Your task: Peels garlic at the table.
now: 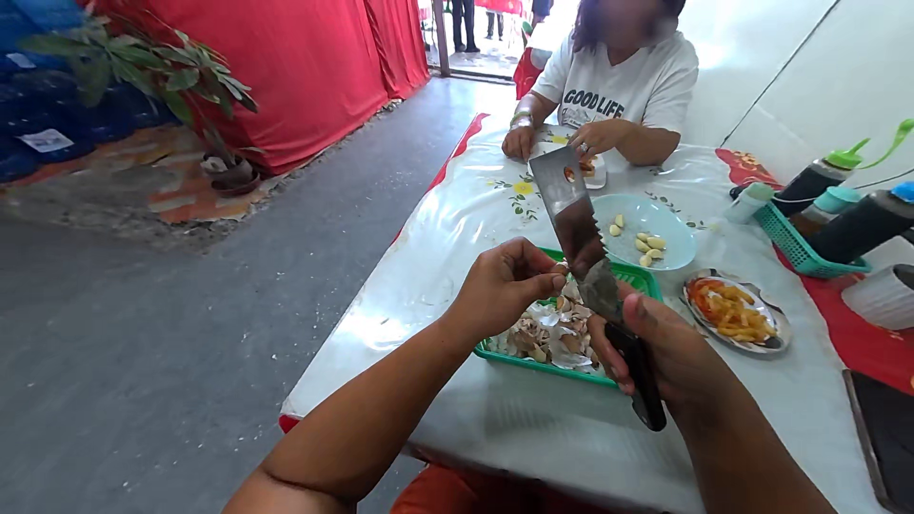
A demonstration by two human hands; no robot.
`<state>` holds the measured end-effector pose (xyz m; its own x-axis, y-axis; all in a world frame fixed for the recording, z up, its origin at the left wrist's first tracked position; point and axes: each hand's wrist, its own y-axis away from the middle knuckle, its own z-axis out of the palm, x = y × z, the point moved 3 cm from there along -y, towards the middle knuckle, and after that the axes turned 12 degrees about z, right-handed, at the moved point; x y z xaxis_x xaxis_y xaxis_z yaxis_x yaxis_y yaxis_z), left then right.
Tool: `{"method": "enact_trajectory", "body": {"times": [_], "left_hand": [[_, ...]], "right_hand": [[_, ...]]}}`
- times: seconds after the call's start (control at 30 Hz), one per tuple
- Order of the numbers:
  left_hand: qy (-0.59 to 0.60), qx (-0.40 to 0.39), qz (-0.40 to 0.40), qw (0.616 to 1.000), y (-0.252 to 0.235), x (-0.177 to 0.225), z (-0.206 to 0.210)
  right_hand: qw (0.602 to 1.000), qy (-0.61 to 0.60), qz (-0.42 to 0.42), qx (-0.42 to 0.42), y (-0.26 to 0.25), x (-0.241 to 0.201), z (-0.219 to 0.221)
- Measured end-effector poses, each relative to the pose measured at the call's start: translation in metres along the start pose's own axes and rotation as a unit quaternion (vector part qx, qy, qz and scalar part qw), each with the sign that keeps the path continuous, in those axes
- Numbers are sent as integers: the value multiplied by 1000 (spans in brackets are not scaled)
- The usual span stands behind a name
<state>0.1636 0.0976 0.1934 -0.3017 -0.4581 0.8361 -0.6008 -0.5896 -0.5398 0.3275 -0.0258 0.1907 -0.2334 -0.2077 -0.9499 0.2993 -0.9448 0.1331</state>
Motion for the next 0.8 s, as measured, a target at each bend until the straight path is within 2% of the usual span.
{"method": "enact_trajectory", "body": {"times": [0.17, 0.4, 0.6, 0.8], "left_hand": [[17, 19, 2, 1000, 2, 2, 4], [-93, 48, 166, 981, 5, 1, 8], [-165, 50, 252, 952, 5, 3, 9], [-235, 51, 293, 925, 4, 4, 7]], "right_hand": [[999, 23, -18, 14, -2, 0, 2], [997, -51, -50, 23, -5, 4, 9], [994, -89, -62, 23, -8, 9, 13], [991, -115, -71, 2, -10, 12, 12]]}}
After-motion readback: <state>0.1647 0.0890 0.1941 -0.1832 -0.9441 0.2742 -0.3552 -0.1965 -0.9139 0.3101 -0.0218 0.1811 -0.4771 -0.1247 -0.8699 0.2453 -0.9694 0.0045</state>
